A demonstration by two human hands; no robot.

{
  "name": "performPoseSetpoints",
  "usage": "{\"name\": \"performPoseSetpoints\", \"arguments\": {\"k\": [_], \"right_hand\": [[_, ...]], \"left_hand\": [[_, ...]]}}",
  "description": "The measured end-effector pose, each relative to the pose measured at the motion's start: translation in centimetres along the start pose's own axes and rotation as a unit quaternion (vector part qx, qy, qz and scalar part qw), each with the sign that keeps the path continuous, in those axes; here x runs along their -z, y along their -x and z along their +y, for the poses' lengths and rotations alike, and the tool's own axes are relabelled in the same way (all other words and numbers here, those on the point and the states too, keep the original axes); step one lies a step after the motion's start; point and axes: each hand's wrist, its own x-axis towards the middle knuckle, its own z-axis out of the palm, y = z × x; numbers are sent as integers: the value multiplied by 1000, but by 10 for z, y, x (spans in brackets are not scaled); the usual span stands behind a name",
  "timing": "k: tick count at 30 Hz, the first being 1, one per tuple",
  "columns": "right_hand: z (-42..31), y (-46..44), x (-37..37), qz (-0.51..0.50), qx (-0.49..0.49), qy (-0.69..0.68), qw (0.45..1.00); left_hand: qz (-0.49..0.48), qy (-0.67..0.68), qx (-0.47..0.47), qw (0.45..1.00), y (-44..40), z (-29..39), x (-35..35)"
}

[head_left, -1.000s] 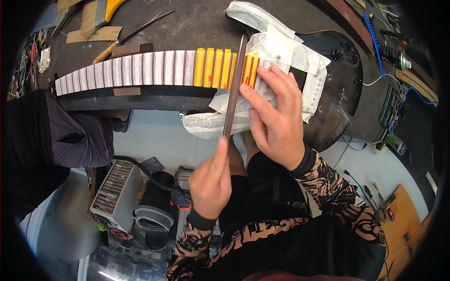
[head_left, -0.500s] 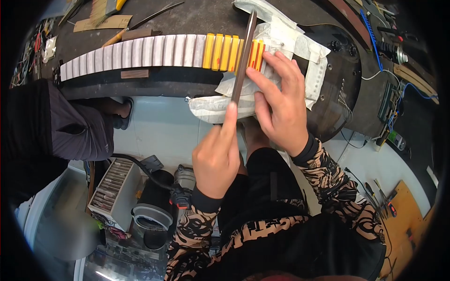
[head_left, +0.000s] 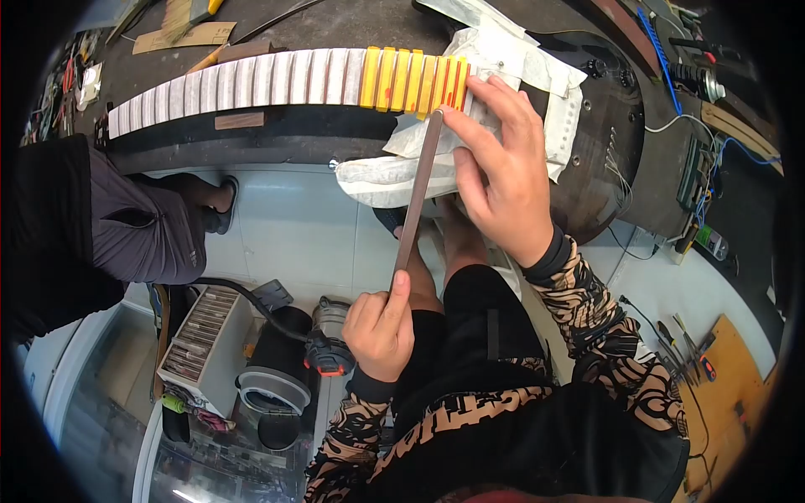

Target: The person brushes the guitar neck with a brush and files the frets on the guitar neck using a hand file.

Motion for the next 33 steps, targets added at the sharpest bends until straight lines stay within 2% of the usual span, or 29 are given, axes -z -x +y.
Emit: {"name": "performPoseSetpoints", "arguments": {"k": [10,16,18,21,24,27,30,33], "right_hand": [[2,-1,2,-13,-5,-10,1000],[3,-2,-1,-10,-8,-9,1000],[3,-1,-2,-14,-8,-9,1000],[2,-1,1,-19,-12,-13,1000],[2,-2,0,-20,-15,-16,1000],[1,-2,1,-22,-14,-10,1000],[2,-2,0,-23,-16,-9,1000],[2,-2,1,-29,-20,-11,999]], "left_hand": [[-3,-34,32,999,-9,21,-7],[-10,-53,56,997,-110,37,-22],[2,-47,40,998,-112,31,-23],[-16,-49,45,998,-39,24,-9],[-19,-29,61,998,-31,30,1],[-22,-34,29,999,-105,32,-11],[-15,-1,46,999,-124,30,-18],[-35,-29,51,998,-53,27,-2]]}}
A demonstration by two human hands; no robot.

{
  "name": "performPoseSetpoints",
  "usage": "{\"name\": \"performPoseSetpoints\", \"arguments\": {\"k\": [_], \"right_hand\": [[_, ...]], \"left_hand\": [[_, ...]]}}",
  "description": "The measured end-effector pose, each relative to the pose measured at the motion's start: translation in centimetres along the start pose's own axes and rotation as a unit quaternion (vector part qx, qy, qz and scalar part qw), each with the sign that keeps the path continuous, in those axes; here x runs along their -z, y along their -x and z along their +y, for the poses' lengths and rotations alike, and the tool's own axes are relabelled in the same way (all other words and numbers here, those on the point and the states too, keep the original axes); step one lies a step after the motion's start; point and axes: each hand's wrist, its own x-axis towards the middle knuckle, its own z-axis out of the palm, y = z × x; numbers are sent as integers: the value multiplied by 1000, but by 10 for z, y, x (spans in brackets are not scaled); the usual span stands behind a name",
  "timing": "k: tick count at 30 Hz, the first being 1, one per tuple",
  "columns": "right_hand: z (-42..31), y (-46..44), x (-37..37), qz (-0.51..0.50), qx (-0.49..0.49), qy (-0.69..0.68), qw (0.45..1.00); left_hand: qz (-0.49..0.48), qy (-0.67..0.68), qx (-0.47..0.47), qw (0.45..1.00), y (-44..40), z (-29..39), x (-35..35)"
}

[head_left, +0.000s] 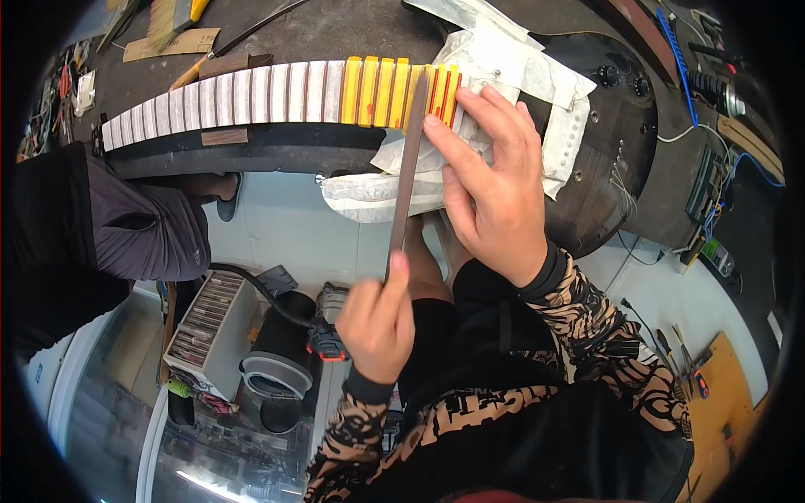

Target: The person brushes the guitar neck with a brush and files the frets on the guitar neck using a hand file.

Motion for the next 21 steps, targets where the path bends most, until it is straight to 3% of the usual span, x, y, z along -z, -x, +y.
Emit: {"name": "performPoseSetpoints", "arguments": {"k": [3,6,9,12,15,18,21], "right_hand": [[-1,0,-1,2,-2,0,1000],[-2,-2,1,-5,-4,3,1000],[-3,-2,1,-7,-4,4,1000],[-1,-1,1,-8,0,6,1000],[-1,-1,1,-12,-4,0,1000],[-1,-1,0,-9,-2,7,1000],[-1,-1,1,-12,-2,4,1000]], "left_hand": [[-1,21,17,1000,16,2,7],[-6,15,8,1000,-58,10,-2],[2,32,1,999,-66,1,-10],[-5,28,16,999,11,-5,-1],[20,66,0,998,13,-5,-1],[5,47,10,999,-60,6,-9],[21,61,-2,998,-60,-2,-16]]}}
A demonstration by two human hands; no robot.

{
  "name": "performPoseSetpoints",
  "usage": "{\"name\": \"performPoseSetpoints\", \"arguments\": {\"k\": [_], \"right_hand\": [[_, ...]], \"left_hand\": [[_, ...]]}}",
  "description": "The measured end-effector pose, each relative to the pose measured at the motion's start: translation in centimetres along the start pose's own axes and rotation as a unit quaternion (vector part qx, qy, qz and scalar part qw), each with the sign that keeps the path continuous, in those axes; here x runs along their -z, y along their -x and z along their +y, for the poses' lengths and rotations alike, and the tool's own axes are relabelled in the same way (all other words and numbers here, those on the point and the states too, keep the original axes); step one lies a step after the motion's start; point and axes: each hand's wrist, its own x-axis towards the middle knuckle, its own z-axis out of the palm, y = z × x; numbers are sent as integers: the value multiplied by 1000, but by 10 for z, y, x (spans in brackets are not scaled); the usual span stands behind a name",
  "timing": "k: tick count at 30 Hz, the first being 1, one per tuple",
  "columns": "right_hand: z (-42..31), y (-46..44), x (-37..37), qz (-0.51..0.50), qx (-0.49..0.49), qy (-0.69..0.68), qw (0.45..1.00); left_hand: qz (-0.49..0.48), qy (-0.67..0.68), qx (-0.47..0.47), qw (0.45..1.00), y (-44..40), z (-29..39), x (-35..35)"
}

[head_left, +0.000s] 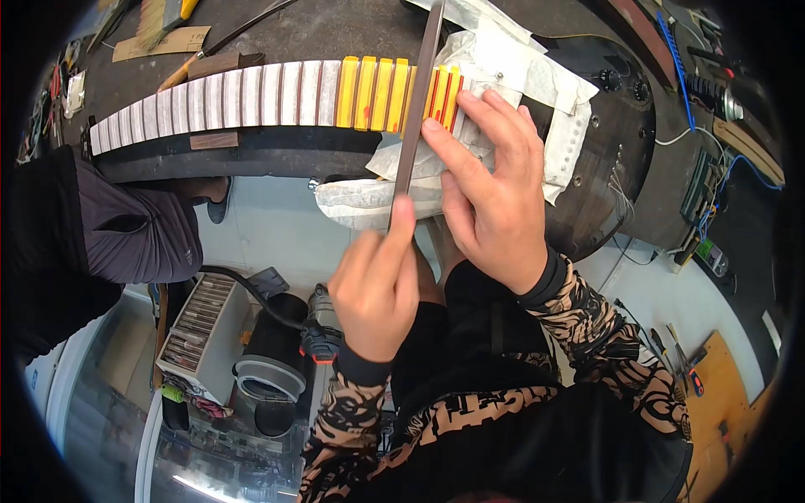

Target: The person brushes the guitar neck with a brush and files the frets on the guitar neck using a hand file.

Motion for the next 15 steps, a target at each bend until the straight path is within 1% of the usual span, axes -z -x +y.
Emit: {"name": "performPoseSetpoints", "arguments": {"k": [3,6,9,12,14,15], "right_hand": [[-3,-2,6,-24,-14,-7,1000],[-4,-2,5,-19,-16,-8,1000],[-5,-2,5,-21,-17,-3,1000],[-4,-3,3,-17,-11,-4,1000],[-2,-1,3,-14,-12,-5,1000],[-2,0,2,-13,-12,-5,1000]], "left_hand": [[-13,-4,-2,1000,71,-10,18],[-3,21,14,1000,68,-2,19],[-14,-5,-8,1000,-7,10,7],[-17,-30,-15,999,-1,5,8],[-17,-18,0,1000,57,-4,18],[-18,-12,7,1000,65,-1,23]]}}
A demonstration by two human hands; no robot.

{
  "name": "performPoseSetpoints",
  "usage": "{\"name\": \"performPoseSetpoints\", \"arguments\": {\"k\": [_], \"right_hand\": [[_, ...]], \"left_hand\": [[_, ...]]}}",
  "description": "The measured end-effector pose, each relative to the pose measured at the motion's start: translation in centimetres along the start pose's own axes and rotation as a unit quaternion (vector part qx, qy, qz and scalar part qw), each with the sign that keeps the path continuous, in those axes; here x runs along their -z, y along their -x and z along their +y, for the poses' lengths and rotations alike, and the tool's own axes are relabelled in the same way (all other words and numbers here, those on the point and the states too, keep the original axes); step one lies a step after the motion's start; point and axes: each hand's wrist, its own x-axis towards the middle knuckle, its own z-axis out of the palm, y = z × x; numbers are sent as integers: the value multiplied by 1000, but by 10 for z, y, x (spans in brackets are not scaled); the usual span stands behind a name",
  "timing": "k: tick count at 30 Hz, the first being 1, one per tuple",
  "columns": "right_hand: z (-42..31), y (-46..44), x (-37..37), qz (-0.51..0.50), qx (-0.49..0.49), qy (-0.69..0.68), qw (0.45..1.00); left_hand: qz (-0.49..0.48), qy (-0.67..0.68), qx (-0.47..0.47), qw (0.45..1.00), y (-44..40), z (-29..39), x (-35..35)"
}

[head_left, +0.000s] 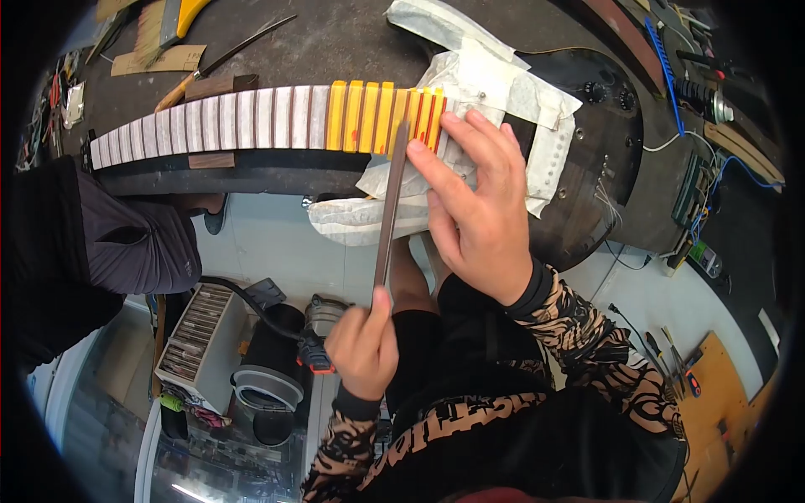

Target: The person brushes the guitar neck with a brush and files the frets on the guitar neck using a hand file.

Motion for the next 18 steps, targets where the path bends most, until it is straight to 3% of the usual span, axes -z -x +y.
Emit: {"name": "performPoseSetpoints", "arguments": {"k": [3,6,14,18], "right_hand": [[0,0,1,-2,-3,3,1000],[-2,0,0,-1,-3,10,1000],[-1,0,2,-8,-7,4,1000],[-4,0,2,-8,-7,10,1000]], "left_hand": [[-2,9,11,1000,5,0,1],[-3,-5,-15,1000,-72,12,-11],[-5,-44,13,999,-1,13,2],[15,-58,-14,998,-79,23,-11]]}}
